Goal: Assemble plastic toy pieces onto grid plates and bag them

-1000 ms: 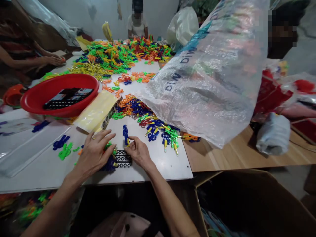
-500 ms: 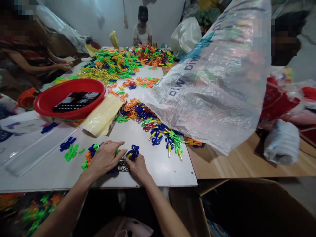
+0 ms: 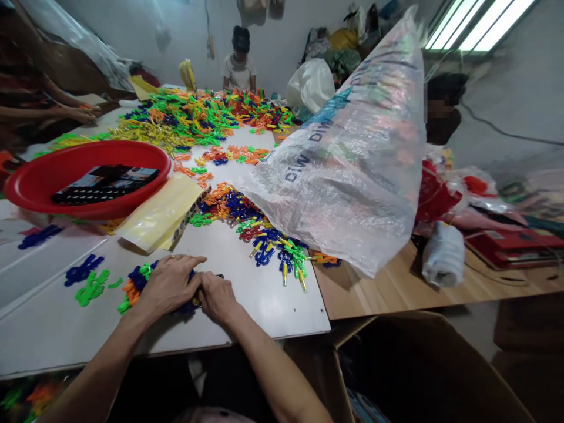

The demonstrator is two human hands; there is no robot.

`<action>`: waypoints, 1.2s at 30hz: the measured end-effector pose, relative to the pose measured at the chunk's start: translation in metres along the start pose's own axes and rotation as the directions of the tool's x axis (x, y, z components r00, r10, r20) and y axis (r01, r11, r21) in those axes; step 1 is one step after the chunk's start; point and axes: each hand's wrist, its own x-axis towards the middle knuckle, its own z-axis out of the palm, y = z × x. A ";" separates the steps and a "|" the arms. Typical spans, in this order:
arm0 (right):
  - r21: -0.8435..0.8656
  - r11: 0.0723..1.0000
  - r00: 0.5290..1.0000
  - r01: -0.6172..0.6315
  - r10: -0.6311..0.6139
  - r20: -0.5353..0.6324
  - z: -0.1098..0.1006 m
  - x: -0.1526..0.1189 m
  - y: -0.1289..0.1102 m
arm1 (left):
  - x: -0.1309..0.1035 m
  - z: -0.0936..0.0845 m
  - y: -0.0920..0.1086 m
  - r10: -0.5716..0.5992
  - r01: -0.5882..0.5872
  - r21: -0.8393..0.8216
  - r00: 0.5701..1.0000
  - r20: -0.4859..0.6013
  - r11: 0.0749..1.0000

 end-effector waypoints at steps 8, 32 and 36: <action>0.000 1.000 1.000 -0.018 0.018 0.019 0.006 0.003 -0.001 | 0.002 -0.006 0.002 0.058 -0.062 0.094 0.997 0.045 0.994; -0.479 0.821 0.947 -0.310 0.311 -0.080 -0.105 0.100 0.098 | 0.007 -0.002 -0.006 -0.003 0.002 0.025 0.997 0.072 1.000; -0.455 0.875 0.985 -0.165 0.165 -0.040 -0.061 0.105 0.067 | 0.007 0.001 -0.007 -0.010 0.008 0.026 0.998 0.062 1.000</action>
